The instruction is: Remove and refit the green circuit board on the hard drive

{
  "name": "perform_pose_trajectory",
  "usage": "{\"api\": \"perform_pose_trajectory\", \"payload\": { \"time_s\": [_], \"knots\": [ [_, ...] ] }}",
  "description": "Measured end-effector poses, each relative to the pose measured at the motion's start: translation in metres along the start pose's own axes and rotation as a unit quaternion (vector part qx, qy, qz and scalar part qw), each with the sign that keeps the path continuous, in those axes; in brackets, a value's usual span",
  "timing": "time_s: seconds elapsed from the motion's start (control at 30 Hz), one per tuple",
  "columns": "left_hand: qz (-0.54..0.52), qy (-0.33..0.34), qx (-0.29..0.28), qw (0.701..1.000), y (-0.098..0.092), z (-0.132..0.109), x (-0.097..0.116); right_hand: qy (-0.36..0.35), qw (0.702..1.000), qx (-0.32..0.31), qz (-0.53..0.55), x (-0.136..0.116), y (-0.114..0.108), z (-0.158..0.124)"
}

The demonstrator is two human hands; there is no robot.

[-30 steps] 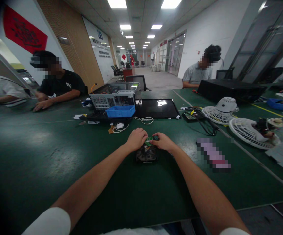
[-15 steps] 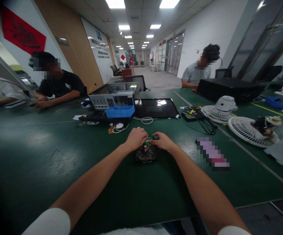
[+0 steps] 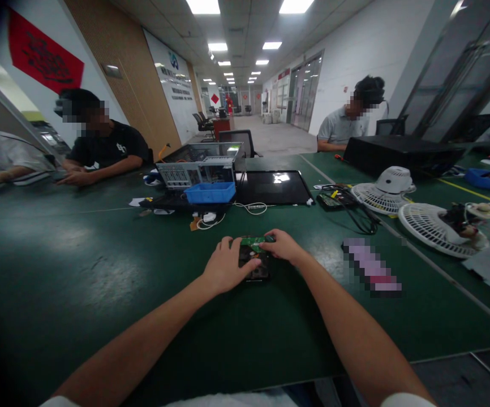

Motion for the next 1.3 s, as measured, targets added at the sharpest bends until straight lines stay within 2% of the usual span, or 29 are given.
{"api": "perform_pose_trajectory", "payload": {
  "time_s": [0.17,0.37,0.43,0.5,0.6,0.77,0.87,0.97,1.13,1.2,1.3],
  "knots": [
    [-0.006,-0.001,-0.021,1.0,0.009,-0.015,0.023,0.004,1.0,0.021,-0.009,-0.003,0.002,-0.002],
    [-0.014,-0.001,-0.018,1.0,0.019,-0.014,0.032,0.006,0.999,0.007,0.045,-0.005,0.004,-0.001],
    [-0.013,-0.004,-0.011,1.0,0.021,-0.014,0.033,0.007,0.996,0.034,0.079,-0.003,0.002,0.001],
    [-0.013,-0.001,-0.005,1.0,0.022,-0.014,0.033,0.001,0.99,0.091,0.109,-0.001,-0.004,0.004],
    [-0.013,0.022,-0.013,1.0,0.019,-0.011,0.03,-0.018,0.978,0.156,0.134,0.004,-0.017,0.007],
    [-0.026,0.09,-0.086,0.992,0.008,-0.004,0.017,-0.044,0.951,0.252,0.176,0.007,-0.037,0.009],
    [-0.041,0.132,-0.131,0.982,-0.002,0.0,0.007,-0.048,0.939,0.276,0.199,0.008,-0.042,0.01],
    [-0.041,0.139,-0.159,0.977,-0.009,0.004,-0.004,-0.052,0.933,0.285,0.212,0.008,-0.043,0.01],
    [0.003,0.148,-0.163,0.975,-0.01,0.008,-0.018,-0.12,0.917,0.324,0.199,0.002,-0.046,0.005],
    [0.022,0.158,-0.15,0.976,-0.009,0.009,-0.017,-0.15,0.915,0.341,0.156,-0.005,-0.047,-0.001],
    [0.024,0.137,-0.126,0.982,-0.008,0.009,-0.013,-0.196,0.91,0.357,0.072,-0.019,-0.045,-0.013]
  ]
}}
Point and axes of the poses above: each hand's wrist, its own z-axis towards the middle knuckle, its own y-axis out of the palm, x = y × z, the point moved 4 cm from there along z, towards the middle knuckle, and after that the axes turned 3 degrees about -x, right-handed, at the moved point
